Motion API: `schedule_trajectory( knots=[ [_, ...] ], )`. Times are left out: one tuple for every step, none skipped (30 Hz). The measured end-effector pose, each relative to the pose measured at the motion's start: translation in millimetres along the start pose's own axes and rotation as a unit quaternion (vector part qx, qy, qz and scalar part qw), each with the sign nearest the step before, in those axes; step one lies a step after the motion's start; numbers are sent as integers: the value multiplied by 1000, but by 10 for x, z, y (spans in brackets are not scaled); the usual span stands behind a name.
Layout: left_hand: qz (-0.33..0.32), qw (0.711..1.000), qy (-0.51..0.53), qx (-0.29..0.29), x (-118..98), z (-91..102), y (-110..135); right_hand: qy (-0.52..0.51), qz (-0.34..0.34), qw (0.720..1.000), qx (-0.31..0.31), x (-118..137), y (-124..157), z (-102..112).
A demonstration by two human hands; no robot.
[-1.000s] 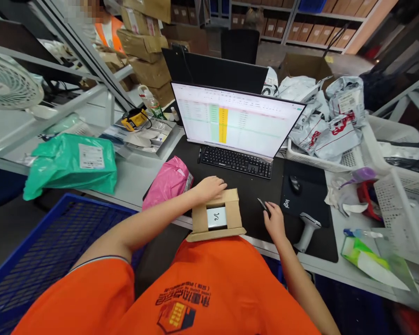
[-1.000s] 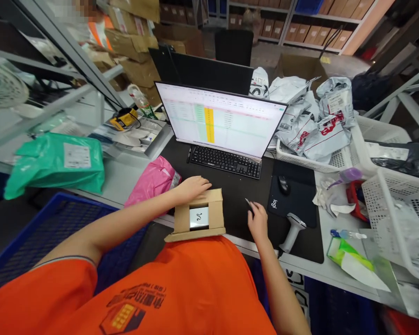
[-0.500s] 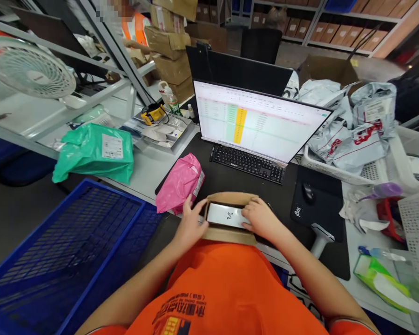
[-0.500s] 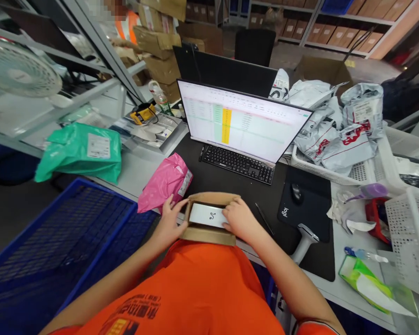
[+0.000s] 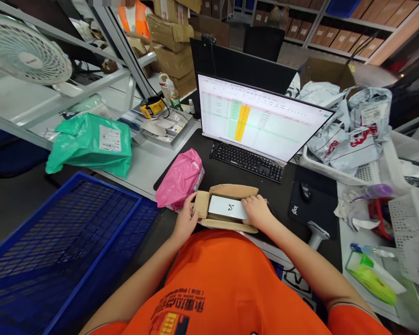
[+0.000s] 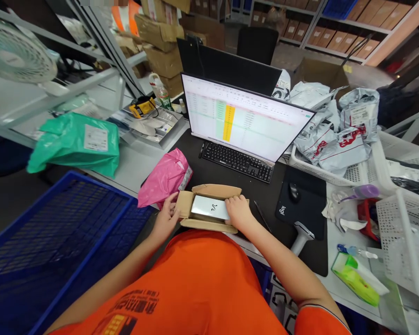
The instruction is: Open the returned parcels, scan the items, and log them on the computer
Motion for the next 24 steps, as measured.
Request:
schedule_trajectory(
  knots=[
    [-14,999,-37,0,-52,8,17,-8,5,1000,-13,-20,-4,22],
    [-26,997,-68,-1,-99,16,34,-30,6,999,-37,-57,20,62],
    [-40,995,-88,-3,-144,26,49,-66,1,995,-72,-113,73,117],
    [-52,994,-99,-6,-188,36,62,-115,-11,986,-117,-193,159,184],
    [-63,993,-104,-10,-231,46,71,-170,-29,971,-168,-293,276,254],
    [-71,992,-105,-13,-273,55,77,-222,-50,949,-219,-406,420,314],
    [-75,991,-105,-15,-317,62,79,-262,-72,924,-267,-517,583,360],
    [-78,991,-104,-19,-365,72,78,-293,-94,900,-310,-616,756,392],
    [-82,991,-102,-24,-423,84,77,-317,-114,874,-351,-698,933,411],
    [-89,991,-96,-31,-493,94,77,-339,-133,846,-389,-757,1107,419],
    [-103,990,-86,-38,-577,102,78,-360,-150,818,-424,-791,1272,417],
    [-120,989,-71,-41,-668,100,81,-379,-163,790,-453,-797,1418,408],
    [-137,988,-53,-38,-759,81,84,-392,-173,768,-476,-773,1541,399],
    [-149,988,-28,-26,-842,43,85,-392,-180,755,-495,-721,1642,399],
    [-151,988,7,-5,-910,-20,81,-373,-184,751,-513,-647,1724,414],
    [-144,988,53,25,-966,-108,74,-335,-184,756,-531,-550,1788,446],
    [-126,984,112,65,-1009,-222,67,-282,-181,763,-553,-438,1842,489],
    [-98,972,178,115,-1046,-364,66,-220,-174,768,-575,-314,1881,536],
    [-63,953,245,167,-1081,-522,76,-157,-156,772,-595,-179,1899,579],
    [-25,928,305,212,-1118,-676,95,-100,-129,776,-609,-41,1892,610],
    [11,905,352,240,-1153,-810,114,-54,-96,780,-616,91,1861,625],
    [43,890,381,246,-1177,-914,125,-19,-59,784,-617,211,1815,622],
    [69,887,395,230,-1187,-983,122,6,-24,789,-613,312,1757,601],
    [86,892,397,199,-1187,-1017,107,24,5,796,-604,393,1690,558]
  ],
)
Point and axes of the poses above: each hand's wrist, its own y-axis away from the middle knuckle, its own z-axis out of the back of the hand, x = y × z, the point moved 7 cm from there along -y, towards the middle knuckle, and after that the axes turned 9 degrees about y, right-handed, at the moved point
